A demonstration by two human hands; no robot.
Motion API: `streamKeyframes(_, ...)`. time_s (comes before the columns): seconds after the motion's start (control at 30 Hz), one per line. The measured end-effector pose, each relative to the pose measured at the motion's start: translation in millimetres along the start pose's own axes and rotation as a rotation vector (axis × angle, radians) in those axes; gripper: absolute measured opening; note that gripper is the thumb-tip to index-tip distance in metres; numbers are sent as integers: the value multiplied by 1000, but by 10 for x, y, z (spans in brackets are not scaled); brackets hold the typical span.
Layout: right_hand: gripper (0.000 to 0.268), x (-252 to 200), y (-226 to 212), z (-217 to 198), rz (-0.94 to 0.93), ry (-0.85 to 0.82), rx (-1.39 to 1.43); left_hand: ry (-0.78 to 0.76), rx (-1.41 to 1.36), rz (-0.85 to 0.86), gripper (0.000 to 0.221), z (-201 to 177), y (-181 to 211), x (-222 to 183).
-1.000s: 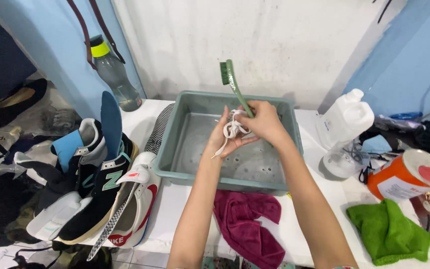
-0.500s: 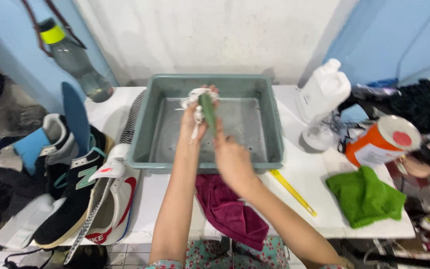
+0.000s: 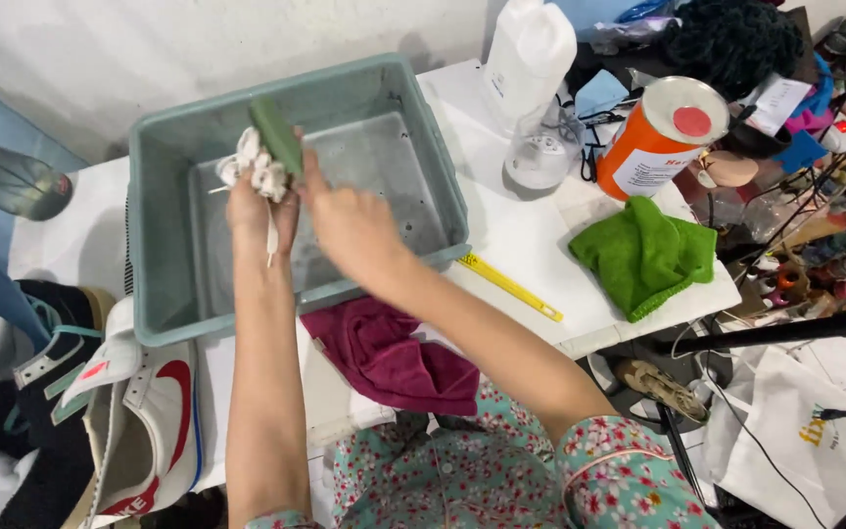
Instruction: Washing and scrubbing shoe laces in a basin of soapy water using a brush and hands.
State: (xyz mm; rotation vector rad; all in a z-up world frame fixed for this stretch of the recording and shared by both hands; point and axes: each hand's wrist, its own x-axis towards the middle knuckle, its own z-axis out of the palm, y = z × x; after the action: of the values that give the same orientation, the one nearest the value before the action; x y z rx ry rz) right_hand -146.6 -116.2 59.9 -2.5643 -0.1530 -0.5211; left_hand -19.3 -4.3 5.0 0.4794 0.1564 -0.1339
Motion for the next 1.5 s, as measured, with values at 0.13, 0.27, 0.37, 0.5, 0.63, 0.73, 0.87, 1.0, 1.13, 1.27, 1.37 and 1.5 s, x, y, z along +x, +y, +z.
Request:
streamKeyframes(0.13, 45, 97, 632, -411, 49, -44, 392, -51, 181, -77, 30, 1, -81, -167)
streamKeyframes(0.27, 45, -487, 1487, -820, 164, 93, 806, -88, 837, -125, 75, 293, 80, -305)
streamKeyframes(0.37, 41, -927, 1805, -980, 260, 210, 935, -240, 1514, -77, 95, -15, -40, 353)
streamKeyframes(0.5, 39, -1507, 2203, -763, 310, 377, 902, -394, 2324, 54, 84, -645, -419, 1151)
streamKeyframes(0.63, 44, -1977, 2472, -624, 364, 383, 839, -603, 2217, -269, 123, -503, -314, 1355)
streamKeyframes(0.73, 42, -2299, 2476, -725, 376, 353, 846, -525, 2185, -575, 105, 255, 81, 793)
streamKeyframes(0.87, 45, -2467, 2501, -686, 468, 479, 810, -605, 2444, -476, 126, 106, 124, 644)
streamKeyframes(1.0, 52, -2391, 2437, -588, 519, 616, 826, -880, 2475, -285, 111, -14, -264, 410)
streamKeyframes(1.13, 47, -2358, 2445, -451, 473, 620, 862, -1018, 2496, 113, 109, -524, -612, 564)
streamKeyframes(1.27, 52, -2317, 2406, -464, 521, 600, 846, -881, 2376, 186, 85, -532, -671, 357)
streamKeyframes(1.37, 54, -2292, 2450, -468, 539, 608, 858, -802, 2200, 67, 63, -449, -668, 352)
streamKeyframes(1.5, 53, -2337, 2523, -426, 512, 604, 899, -644, 1961, -45, 25, -410, -549, 576)
